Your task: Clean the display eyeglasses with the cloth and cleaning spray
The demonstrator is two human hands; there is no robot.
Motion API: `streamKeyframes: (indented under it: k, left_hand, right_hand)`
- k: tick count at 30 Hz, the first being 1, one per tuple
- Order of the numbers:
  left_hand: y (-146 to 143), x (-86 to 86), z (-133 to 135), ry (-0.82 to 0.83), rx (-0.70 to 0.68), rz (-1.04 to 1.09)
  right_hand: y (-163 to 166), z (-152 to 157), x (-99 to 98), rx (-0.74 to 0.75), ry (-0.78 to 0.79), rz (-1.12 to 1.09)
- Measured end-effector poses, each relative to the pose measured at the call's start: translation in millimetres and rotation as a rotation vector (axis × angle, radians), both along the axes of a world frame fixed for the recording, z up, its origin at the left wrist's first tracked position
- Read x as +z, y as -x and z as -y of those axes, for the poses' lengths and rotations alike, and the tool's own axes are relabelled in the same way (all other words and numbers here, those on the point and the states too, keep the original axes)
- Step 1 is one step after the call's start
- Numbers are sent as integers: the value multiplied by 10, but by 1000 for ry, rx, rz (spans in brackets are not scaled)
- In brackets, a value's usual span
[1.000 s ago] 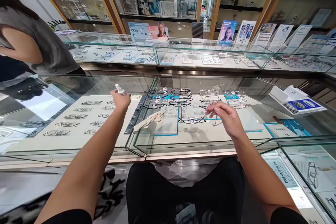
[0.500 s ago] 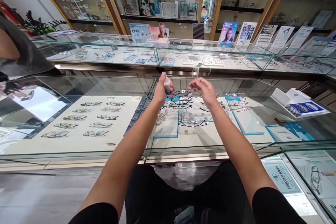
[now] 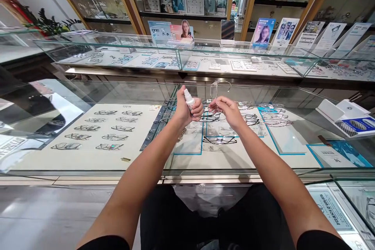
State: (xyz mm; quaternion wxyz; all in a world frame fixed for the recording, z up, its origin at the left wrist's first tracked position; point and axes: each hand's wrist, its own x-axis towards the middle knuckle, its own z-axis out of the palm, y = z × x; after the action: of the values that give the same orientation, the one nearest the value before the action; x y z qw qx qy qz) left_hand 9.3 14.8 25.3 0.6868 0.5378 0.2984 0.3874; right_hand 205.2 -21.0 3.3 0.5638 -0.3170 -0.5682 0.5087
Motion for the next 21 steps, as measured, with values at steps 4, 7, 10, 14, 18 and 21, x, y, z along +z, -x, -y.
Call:
streamKeyframes:
  k: [4,7,10,14,18,21]
  left_hand:
    - [-51,-116,-19,-262,341,-56]
    - [-81,-184,-27,-414,432,-166]
    - [-95,-210,-24,-448,409,-217]
    - [-108,-197,3,-446,404,-214]
    - [-115,-180,35,-461,444,-229]
    - [-114,-215,33,-514,403,-251]
  right_hand:
    - [71,70,-18,34,24,-9]
    - [123,107,-30,55,29,9]
    - [152,137,-31,69,19,24]
    - [173,174,-21,92,12,36]
    - [175,178,-11,113,7,25]
    - [135,134,-2,59,24,-35]
